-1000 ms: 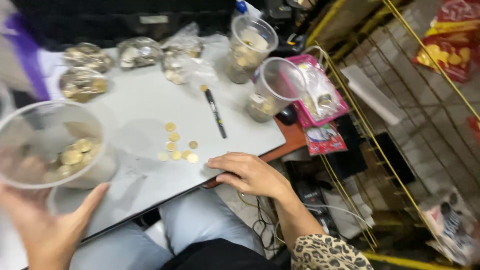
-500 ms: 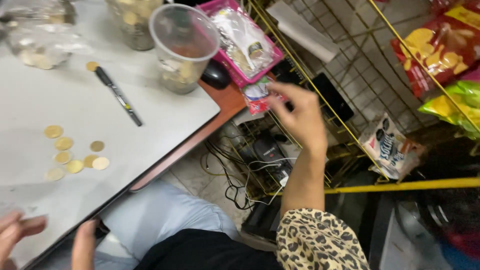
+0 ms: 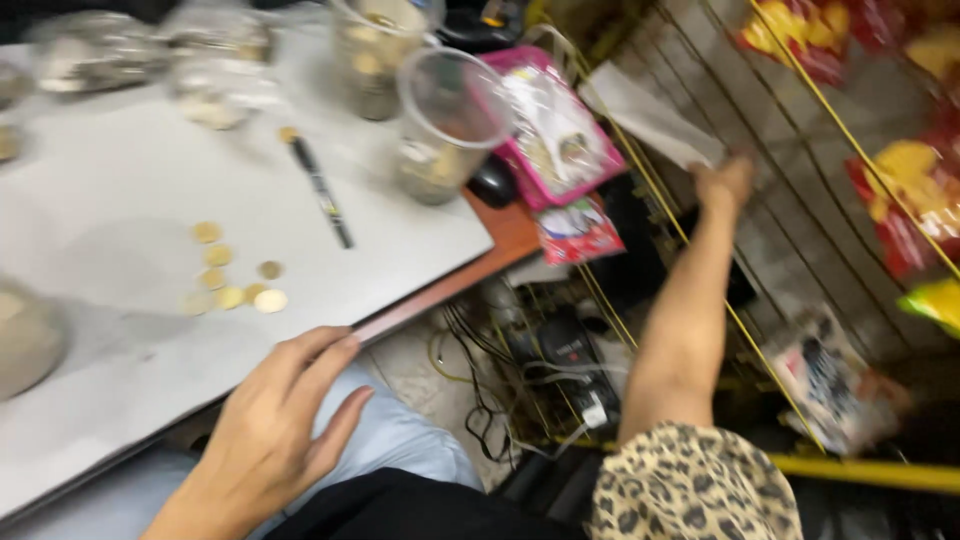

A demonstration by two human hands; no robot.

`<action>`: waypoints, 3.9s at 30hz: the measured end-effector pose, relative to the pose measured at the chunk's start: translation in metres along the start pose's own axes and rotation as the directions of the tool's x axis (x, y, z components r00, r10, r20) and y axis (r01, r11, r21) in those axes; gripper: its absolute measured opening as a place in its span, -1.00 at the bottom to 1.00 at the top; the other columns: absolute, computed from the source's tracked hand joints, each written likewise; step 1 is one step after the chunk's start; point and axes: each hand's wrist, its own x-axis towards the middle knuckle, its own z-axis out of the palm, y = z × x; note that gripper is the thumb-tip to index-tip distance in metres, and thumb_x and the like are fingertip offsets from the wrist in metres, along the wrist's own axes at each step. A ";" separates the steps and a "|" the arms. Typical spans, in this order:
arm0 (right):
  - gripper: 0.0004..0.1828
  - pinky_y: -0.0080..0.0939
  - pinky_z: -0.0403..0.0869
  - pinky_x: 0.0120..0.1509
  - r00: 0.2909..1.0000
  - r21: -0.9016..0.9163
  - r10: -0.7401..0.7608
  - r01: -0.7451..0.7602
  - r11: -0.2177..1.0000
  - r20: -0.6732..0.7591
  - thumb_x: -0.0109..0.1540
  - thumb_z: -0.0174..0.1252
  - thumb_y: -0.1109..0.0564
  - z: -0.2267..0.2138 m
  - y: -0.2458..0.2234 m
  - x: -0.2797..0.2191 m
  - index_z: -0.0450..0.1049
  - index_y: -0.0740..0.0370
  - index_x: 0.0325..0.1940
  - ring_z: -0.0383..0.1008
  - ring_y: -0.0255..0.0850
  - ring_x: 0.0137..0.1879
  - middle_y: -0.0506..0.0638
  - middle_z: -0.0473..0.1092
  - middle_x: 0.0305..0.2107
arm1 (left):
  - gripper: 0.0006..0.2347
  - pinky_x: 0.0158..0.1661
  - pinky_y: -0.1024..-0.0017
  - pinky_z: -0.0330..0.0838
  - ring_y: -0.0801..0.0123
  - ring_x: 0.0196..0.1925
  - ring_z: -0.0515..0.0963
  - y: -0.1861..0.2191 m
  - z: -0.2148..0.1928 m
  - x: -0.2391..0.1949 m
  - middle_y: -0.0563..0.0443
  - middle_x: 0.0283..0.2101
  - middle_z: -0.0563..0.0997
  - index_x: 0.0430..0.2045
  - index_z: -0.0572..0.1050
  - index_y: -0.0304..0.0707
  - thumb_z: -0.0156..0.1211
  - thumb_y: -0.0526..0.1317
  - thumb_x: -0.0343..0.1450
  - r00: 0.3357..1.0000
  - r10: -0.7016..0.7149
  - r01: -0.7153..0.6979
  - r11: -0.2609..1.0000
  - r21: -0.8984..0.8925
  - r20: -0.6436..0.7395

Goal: The person sorts loose coins on a table, sweeping them into a clear plastic cup. They then write on a small piece of paper with a black marker and place the paper inside the cup. Finally, they transfer the coins from the cup into a plastic bag.

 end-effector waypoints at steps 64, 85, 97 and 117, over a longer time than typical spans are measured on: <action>-0.54 0.13 0.31 -0.36 -0.121 0.758 -0.915 0.607 0.239 0.385 0.38 0.07 -0.17 -0.146 -0.324 -0.309 0.30 0.21 -0.43 0.42 0.17 -0.46 0.09 0.37 -0.64 | -0.82 -0.36 0.15 0.41 0.15 -0.34 0.58 -0.034 0.108 0.075 0.08 -0.40 0.55 -0.44 0.37 -0.08 -0.07 -0.12 0.56 0.783 -0.246 0.374 0.920 -0.116 0.571; -0.79 -0.35 0.32 -0.32 0.828 0.557 -0.026 -0.353 0.752 0.560 0.45 0.16 -0.06 -0.068 -0.083 -0.062 0.47 0.04 -0.18 0.39 -0.43 -0.37 -0.21 0.46 -0.39 | -0.87 -0.33 0.47 0.23 0.47 -0.42 0.38 -0.156 0.029 0.072 0.13 -0.46 0.46 -0.39 0.49 -0.18 0.00 -0.24 0.52 0.553 -0.826 0.710 0.400 -0.580 0.107; -0.29 0.15 0.31 0.34 0.958 -0.537 -0.268 0.278 0.796 0.100 0.23 0.15 0.13 -0.054 -0.006 -0.009 0.38 0.94 0.23 0.42 0.53 0.22 0.79 0.41 0.08 | -0.81 0.21 -0.10 0.32 0.18 0.07 0.55 -0.217 0.017 0.050 0.11 -0.17 0.59 -0.47 0.60 -0.02 0.29 -0.32 0.11 0.987 -0.144 0.031 0.595 0.803 0.069; -0.66 0.28 0.46 -0.11 0.200 0.517 -0.770 0.637 0.572 0.606 0.25 0.14 0.08 0.000 -0.479 -0.348 0.34 0.03 0.10 0.58 0.31 -0.19 0.09 0.45 -0.56 | -0.81 -0.04 0.30 0.33 0.40 0.02 0.53 -0.253 0.019 0.015 0.28 -0.08 0.63 -0.04 0.58 0.19 0.08 -0.18 0.52 0.885 -0.462 0.429 0.763 0.484 -0.056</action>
